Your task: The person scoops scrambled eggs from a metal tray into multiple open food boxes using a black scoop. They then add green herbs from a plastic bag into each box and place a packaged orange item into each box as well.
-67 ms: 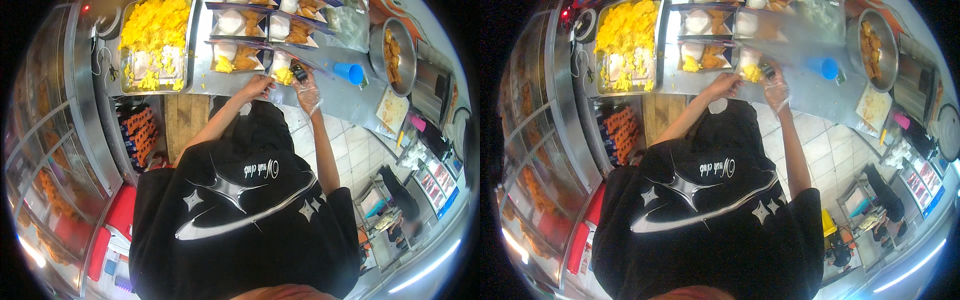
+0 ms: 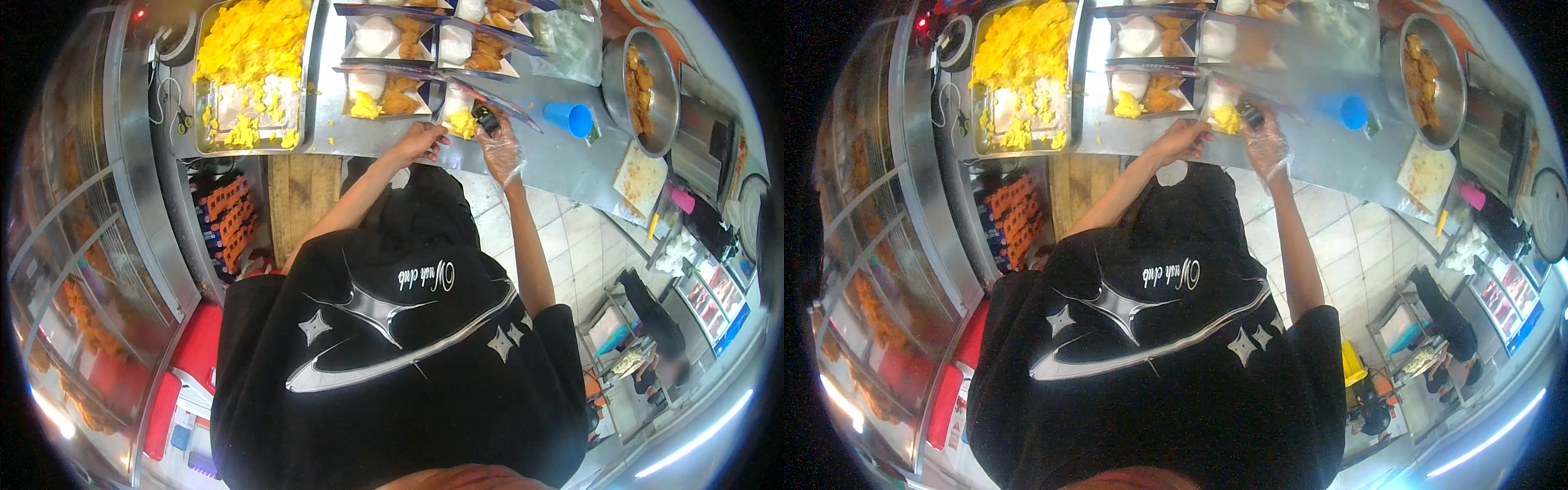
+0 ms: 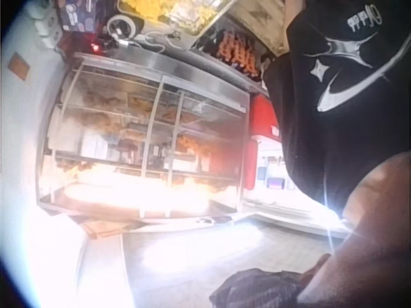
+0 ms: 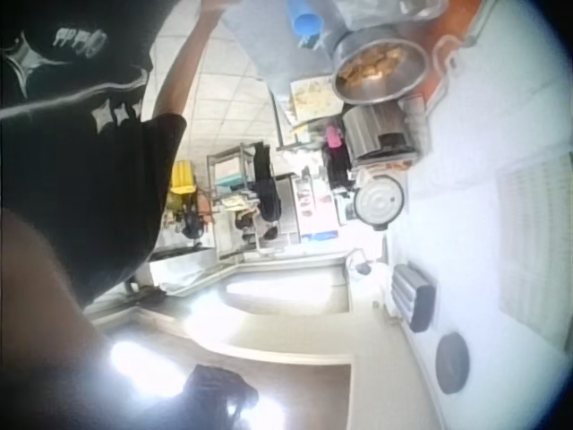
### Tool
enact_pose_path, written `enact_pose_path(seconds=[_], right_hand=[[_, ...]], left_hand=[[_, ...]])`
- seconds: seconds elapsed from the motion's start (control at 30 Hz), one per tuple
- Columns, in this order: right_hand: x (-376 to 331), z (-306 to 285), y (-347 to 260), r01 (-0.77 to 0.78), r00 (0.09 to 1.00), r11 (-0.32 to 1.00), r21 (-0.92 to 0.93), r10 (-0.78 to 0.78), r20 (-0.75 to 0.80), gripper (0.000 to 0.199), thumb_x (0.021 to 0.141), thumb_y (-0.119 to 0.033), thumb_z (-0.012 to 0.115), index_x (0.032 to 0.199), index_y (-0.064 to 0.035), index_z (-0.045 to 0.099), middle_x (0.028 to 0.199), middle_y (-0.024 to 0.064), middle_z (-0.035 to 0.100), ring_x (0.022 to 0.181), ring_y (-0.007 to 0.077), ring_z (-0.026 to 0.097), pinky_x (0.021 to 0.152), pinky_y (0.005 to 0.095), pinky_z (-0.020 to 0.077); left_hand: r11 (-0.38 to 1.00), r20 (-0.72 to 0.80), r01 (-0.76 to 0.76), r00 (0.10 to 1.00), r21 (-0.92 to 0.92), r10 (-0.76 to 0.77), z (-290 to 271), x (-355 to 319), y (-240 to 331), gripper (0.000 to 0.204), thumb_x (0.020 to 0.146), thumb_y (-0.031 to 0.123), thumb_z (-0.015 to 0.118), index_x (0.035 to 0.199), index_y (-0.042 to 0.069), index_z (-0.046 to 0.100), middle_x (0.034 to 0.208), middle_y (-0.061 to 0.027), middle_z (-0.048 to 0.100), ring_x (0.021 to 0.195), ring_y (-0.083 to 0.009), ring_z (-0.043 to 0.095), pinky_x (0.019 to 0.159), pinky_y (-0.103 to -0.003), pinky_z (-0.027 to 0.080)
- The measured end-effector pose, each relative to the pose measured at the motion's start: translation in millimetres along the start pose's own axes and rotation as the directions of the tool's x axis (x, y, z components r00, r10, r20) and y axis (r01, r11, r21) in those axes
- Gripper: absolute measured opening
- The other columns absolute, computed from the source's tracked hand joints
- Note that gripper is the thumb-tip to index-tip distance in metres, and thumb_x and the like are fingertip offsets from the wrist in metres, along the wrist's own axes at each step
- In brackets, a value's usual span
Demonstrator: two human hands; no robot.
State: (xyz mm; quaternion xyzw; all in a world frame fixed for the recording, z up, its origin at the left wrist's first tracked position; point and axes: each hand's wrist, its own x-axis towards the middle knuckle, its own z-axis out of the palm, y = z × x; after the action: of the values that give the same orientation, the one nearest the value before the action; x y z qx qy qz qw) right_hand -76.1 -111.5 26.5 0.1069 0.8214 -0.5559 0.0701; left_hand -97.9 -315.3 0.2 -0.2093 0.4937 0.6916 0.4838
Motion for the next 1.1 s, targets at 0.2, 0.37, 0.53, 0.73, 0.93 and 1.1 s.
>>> enact_pose_path(seconds=[0.2,0.37,0.53,0.73,0.93,1.1], right_hand=[[13.7,21.4,1.7,-0.144,0.985,0.940,-0.310,0.107,-0.135,0.043,0.082,-0.015,0.075,0.119,-0.0016,0.058,0.107,0.0134,0.067,0.098,0.0208,0.065,0.083,0.0322,0.0501],[9.0,32.8,-8.8,0.120,0.968,0.921,-0.370,-0.190,-0.161,0.033,0.077,-0.023,0.075,0.106,-0.0092,0.068,0.099,0.0125,0.069,0.093,0.0297,0.066,0.081,0.0388,0.0506],[5.2,21.0,-20.3,-0.100,0.981,0.993,-0.067,0.087,-0.172,0.042,0.090,-0.025,0.066,0.120,0.0000,0.051,0.100,0.0112,0.065,0.093,0.0200,0.063,0.084,0.0318,0.0500],[-21.0,25.9,-117.6,-0.524,0.843,0.828,0.200,0.470,0.263,0.042,0.095,-0.036,0.059,0.123,-0.0074,0.047,0.067,0.0054,0.058,0.041,0.0082,0.042,0.037,0.0228,0.0333],[29.2,170.9,-188.7,0.043,0.827,0.970,0.239,-0.169,0.537,0.041,0.096,-0.025,0.058,0.127,-0.0045,0.041,0.077,0.0051,0.060,0.052,0.0067,0.049,0.046,0.0198,0.0392],[144.7,332.0,-204.8,0.624,0.781,0.677,-0.389,-0.527,0.335,0.046,0.090,-0.021,0.055,0.125,0.0035,0.037,0.087,0.0250,0.064,0.081,0.0369,0.066,0.067,0.0453,0.0524]], left_hand=[[0.999,0.022,0.018,1.000,0.035,-0.019,-4.3,-1.1,3.0,0.034,0.092,0.031,0.059,0.099,-0.002,0.063,0.085,-0.0045,0.062,0.061,-0.0103,0.052,0.053,-0.025,0.049],[0.994,0.068,-0.052,0.997,0.093,0.046,-9.6,-3.1,9.8,0.035,0.091,0.031,0.060,0.104,-0.001,0.064,0.088,-0.0046,0.063,0.061,-0.0087,0.051,0.051,-0.024,0.048],[0.967,0.204,-0.140,0.974,0.213,0.096,-38.7,-27.4,3.2,0.028,0.093,0.026,0.059,0.106,0.002,0.066,0.079,-0.0011,0.060,0.058,-0.0068,0.048,0.048,-0.023,0.043],[0.942,0.106,-0.212,0.976,0.259,0.190,-98.6,-112.0,-11.2,0.025,0.098,0.029,0.051,0.086,0.011,0.064,0.062,0.0069,0.043,0.053,-0.0051,0.035,0.045,-0.023,0.027],[0.985,-0.325,-0.129,0.932,0.116,0.161,-161.3,-188.5,-71.6,0.041,0.098,0.041,0.050,0.067,0.014,0.045,0.058,0.0064,0.039,0.050,-0.0074,0.035,0.044,-0.025,0.028],[0.970,-0.598,0.005,0.788,0.244,0.147,-193.9,-210.8,-157.8,0.049,0.095,0.041,0.056,0.056,0.015,0.042,0.049,0.0065,0.034,0.043,-0.0080,0.032,0.042,-0.028,0.026]])
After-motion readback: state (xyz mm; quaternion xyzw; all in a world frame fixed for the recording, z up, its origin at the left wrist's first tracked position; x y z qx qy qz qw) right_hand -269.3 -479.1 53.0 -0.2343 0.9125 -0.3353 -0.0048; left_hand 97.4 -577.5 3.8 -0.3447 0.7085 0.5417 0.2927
